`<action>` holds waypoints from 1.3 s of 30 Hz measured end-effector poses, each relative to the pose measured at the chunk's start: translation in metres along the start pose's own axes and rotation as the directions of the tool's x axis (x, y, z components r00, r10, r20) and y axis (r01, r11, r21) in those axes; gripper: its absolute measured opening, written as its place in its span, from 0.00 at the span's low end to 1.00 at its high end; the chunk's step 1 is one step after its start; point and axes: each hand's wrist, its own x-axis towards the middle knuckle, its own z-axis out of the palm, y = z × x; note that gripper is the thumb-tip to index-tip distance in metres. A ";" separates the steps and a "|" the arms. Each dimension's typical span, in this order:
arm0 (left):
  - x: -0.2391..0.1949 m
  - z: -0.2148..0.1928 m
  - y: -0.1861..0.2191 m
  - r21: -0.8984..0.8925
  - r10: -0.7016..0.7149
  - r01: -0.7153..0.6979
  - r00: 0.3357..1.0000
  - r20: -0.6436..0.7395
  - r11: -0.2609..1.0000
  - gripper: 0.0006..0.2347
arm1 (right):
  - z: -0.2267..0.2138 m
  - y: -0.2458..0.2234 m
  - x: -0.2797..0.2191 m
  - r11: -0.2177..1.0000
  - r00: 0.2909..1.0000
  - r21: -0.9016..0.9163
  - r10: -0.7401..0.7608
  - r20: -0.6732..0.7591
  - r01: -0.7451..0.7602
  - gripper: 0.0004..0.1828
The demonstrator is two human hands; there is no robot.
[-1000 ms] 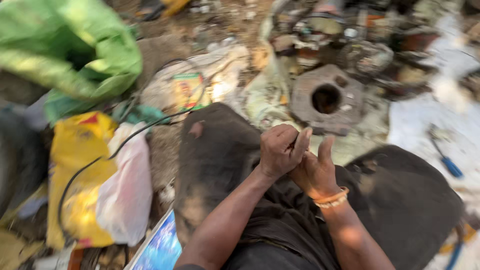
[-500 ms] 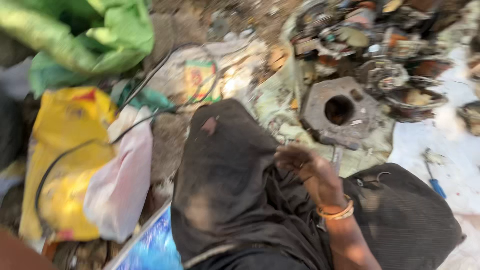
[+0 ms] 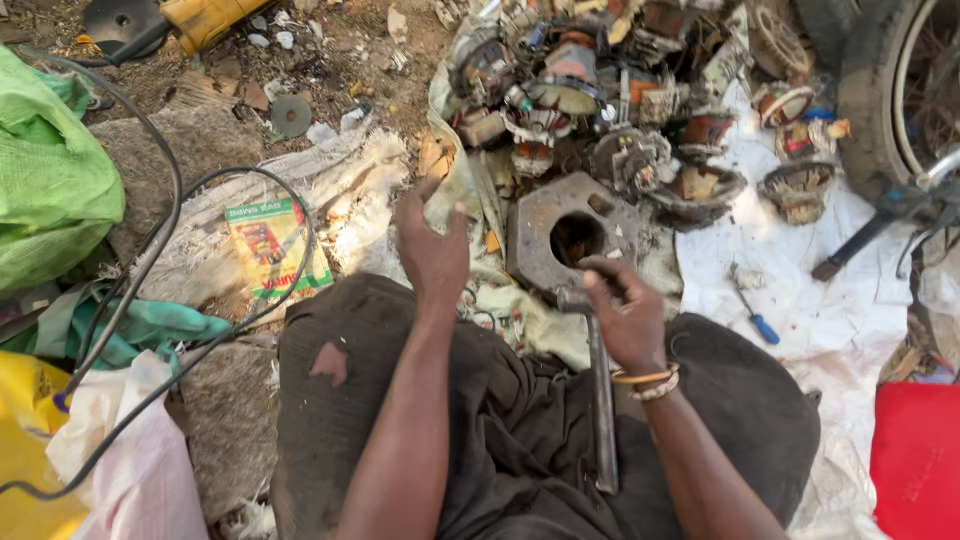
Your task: The person dismantles electrical motor parts to extract copper wire. They use a hammer to break apart the components and pliers to cut and separate the copper windings from the motor housing.
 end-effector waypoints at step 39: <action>0.001 0.027 -0.055 -0.508 -0.284 0.570 0.797 0.533 0.646 0.21 | 0.043 -0.014 -0.035 0.801 0.798 -0.266 -0.584 -0.148 0.537 0.16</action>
